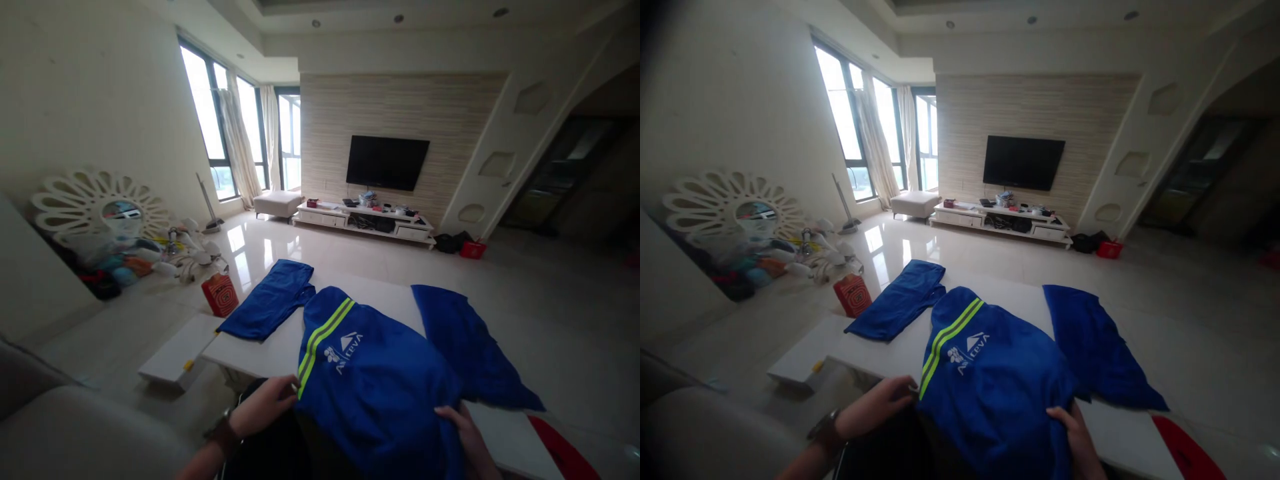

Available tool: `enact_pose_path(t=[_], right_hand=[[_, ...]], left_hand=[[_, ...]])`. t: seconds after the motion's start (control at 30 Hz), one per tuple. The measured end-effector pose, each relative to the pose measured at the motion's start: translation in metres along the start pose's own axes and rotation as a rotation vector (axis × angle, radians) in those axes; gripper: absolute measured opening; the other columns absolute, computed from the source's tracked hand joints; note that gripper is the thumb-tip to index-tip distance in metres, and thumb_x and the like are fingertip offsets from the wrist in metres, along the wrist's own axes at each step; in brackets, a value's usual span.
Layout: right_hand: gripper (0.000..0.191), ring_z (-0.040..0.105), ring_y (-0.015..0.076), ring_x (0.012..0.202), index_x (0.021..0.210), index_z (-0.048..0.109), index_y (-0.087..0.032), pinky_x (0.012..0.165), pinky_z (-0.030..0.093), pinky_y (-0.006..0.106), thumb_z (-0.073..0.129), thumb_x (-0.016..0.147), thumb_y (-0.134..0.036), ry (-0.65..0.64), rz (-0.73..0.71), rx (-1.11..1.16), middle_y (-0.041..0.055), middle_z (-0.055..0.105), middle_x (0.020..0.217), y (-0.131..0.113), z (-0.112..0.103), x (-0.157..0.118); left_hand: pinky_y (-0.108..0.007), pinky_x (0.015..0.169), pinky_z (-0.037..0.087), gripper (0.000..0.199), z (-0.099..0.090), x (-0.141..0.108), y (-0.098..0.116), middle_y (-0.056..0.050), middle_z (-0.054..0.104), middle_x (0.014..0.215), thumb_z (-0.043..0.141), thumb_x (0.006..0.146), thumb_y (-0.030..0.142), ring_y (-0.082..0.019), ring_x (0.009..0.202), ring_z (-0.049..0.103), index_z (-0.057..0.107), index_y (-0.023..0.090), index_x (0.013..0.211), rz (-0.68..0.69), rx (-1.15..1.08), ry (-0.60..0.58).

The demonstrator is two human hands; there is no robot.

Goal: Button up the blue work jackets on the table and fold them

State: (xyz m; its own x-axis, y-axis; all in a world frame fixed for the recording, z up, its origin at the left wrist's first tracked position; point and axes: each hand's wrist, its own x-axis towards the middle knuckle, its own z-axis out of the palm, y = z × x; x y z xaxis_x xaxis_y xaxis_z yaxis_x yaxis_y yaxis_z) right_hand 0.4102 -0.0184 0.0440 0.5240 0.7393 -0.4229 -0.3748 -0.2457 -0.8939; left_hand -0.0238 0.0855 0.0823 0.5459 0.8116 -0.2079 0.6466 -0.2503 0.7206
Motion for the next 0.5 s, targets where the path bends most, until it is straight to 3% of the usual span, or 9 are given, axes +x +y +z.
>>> enact_pose_path(t=[0.07, 0.17, 0.27, 0.33, 0.4, 0.5], right_hand=[[0.083, 0.073, 0.0324, 0.096, 0.136, 0.059, -0.022, 0.082, 0.060, 0.041, 0.080, 0.058, -0.039, 0.050, -0.148, -0.098, 0.0064, 0.077, 0.105, -0.047, -0.006, -0.004], [0.076, 0.072, 0.0315, 0.094, 0.135, 0.061, -0.018, 0.081, 0.059, 0.040, 0.070, 0.063, -0.039, 0.074, -0.363, -0.282, 0.0108, 0.075, 0.110, -0.128, 0.004, -0.021], [0.062, 0.071, 0.0304, 0.094, 0.126, 0.069, -0.017, 0.083, 0.057, 0.040, 0.065, 0.067, -0.036, -0.238, -0.560, -0.631, 0.0121, 0.074, 0.110, -0.186, 0.034, -0.072], [0.052, 0.069, 0.0287, 0.101, 0.121, 0.073, -0.021, 0.091, 0.055, 0.038, 0.064, 0.071, -0.031, -0.589, -0.652, -0.989, 0.0088, 0.074, 0.114, -0.196, 0.057, -0.122], [0.044, 0.068, 0.0261, 0.105, 0.116, 0.075, -0.027, 0.094, 0.052, 0.034, 0.068, 0.073, -0.028, -0.945, -0.725, -1.306, 0.0042, 0.074, 0.118, -0.184, 0.079, -0.168], [0.019, 0.070, 0.0153, 0.086, 0.099, 0.075, -0.024, 0.072, 0.051, 0.021, 0.058, 0.091, -0.024, -1.274, -0.719, -1.518, 0.0000, 0.076, 0.102, -0.147, 0.102, -0.207]], left_hand=[[-0.032, 0.087, 0.051, 0.032, -0.003, -0.004, -0.015, -0.005, 0.073, 0.101, 0.055, 0.089, 0.038, -0.021, 0.094, 0.065, 0.069, 0.022, 0.112, -0.022, 0.007, -0.039], [-0.034, 0.088, 0.052, 0.036, -0.014, 0.002, -0.011, -0.006, 0.073, 0.101, 0.057, 0.088, 0.040, -0.022, 0.092, 0.066, 0.067, 0.022, 0.117, 0.017, 0.032, -0.033], [-0.035, 0.090, 0.052, 0.038, -0.037, 0.017, 0.014, -0.007, 0.073, 0.104, 0.055, 0.091, 0.046, -0.022, 0.094, 0.067, 0.067, 0.023, 0.119, 0.111, -0.010, 0.086], [-0.035, 0.088, 0.054, 0.043, -0.057, 0.025, 0.036, -0.007, 0.072, 0.104, 0.053, 0.093, 0.050, -0.022, 0.094, 0.067, 0.064, 0.023, 0.124, 0.179, -0.089, 0.184], [-0.035, 0.086, 0.056, 0.050, -0.077, 0.032, 0.059, -0.008, 0.071, 0.110, 0.053, 0.094, 0.050, -0.022, 0.096, 0.067, 0.056, 0.023, 0.135, 0.234, -0.158, 0.290], [-0.037, 0.092, 0.055, 0.054, -0.091, 0.041, 0.092, -0.010, 0.068, 0.120, 0.055, 0.093, 0.050, -0.023, 0.105, 0.066, 0.052, 0.022, 0.140, 0.294, -0.193, 0.426]])
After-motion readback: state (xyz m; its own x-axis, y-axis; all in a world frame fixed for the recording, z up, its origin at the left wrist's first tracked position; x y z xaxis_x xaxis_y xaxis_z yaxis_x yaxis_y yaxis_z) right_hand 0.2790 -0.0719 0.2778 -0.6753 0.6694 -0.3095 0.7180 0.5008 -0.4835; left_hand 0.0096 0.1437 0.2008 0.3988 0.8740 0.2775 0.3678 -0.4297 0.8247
